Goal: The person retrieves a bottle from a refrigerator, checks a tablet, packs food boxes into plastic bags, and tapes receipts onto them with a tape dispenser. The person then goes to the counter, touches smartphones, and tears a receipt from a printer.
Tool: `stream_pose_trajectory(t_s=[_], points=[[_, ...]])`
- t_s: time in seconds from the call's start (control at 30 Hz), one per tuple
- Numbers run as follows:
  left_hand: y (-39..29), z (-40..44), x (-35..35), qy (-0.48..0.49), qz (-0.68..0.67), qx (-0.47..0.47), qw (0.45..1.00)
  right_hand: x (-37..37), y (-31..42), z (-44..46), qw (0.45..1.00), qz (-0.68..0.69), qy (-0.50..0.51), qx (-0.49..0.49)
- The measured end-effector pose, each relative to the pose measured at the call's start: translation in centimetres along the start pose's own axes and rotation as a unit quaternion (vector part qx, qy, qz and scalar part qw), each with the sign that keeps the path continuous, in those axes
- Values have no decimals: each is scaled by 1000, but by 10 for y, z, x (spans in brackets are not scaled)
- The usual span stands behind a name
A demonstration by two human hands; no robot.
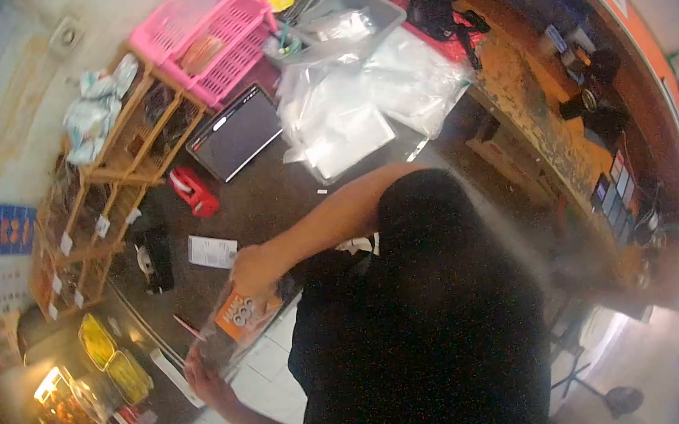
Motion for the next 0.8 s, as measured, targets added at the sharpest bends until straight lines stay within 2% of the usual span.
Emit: stream_pose_trajectory(t_s=[0.03, 0.07, 0.1, 0.13, 0.2, 0.23, 0.27, 0.3, 0.37, 0.4, 0.43, 0.47, 0.5, 0.53, 0.57, 0.6, 0.63, 0.7, 0.73, 0.77, 0.8], points=[[2, 2, -12, 7, -8, -7, 1000, -26, 1, -20, 994, 26, 104, 23], [-15, -3, -9, -2, -70, -102, 992, -43, 11, -30, 996, -2, 88, -5], [-50, -3, 18, 5, -158, -135, 978, -51, 21, -36, 996, -30, 76, -35], [-63, 0, 32, 35, -112, -153, 981, -55, 32, -39, 993, -59, 68, -70], [-78, 10, 52, 84, -21, -186, 979, -71, 54, -47, 992, -15, -7, -129], [-95, 21, 55, 98, 75, -123, 985, -81, 64, -54, 987, 23, -26, -155], [-114, 41, 57, 89, 189, 45, 977, -70, 55, -49, 988, 33, -32, -149], [-123, 52, 57, 78, 298, 205, 929, -59, 46, -43, 988, 43, -37, -143], [-65, 37, 71, 129, 223, -12, 966, -62, 25, -61, 978, 128, -58, -155], [-36, 25, 77, 136, 193, -119, 964, -71, 7, -71, 971, 162, -69, -163], [-54, 13, 89, 145, 176, -157, 961, -88, -28, -77, 953, 241, -119, -138], [-58, 10, 98, 157, 158, -196, 955, -105, -67, -90, 927, 319, -167, -107], [-54, 17, 84, 87, 102, -175, 975, -139, -116, -117, 937, 245, -249, 19], [-53, 19, 79, 75, 90, -189, 975, -156, -184, -136, 925, 15, -350, 149], [-53, 22, 74, 59, 76, -201, 975, -180, -261, -182, 851, 72, -460, 241], [-53, 27, 69, 40, 61, -207, 976, -199, -330, -232, 747, 141, -574, 303], [-42, 28, 67, 62, 76, -234, 967, -216, -371, -278, 612, -19, -673, 414], [-34, 27, 69, 59, 91, -240, 965, -216, -448, -338, 508, -71, -670, 537], [-31, 27, 75, 57, 95, -243, 964, -208, -481, -353, 518, -73, -628, 576], [-36, 28, 82, 71, 76, -247, 963, -209, -481, -355, 516, -46, -516, 682], [-33, 28, 83, 66, 66, -258, 962, -206, -478, -353, 494, -87, -513, 696]])
Point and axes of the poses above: each hand's wrist, its own z-axis towards the middle knuckle, its own x-axis out of the palm, y = z × x, the point moved 8 cm from there along z, towards the middle knuckle, and after that the axes turned 3 degrees about z, right-handed, at the moved point
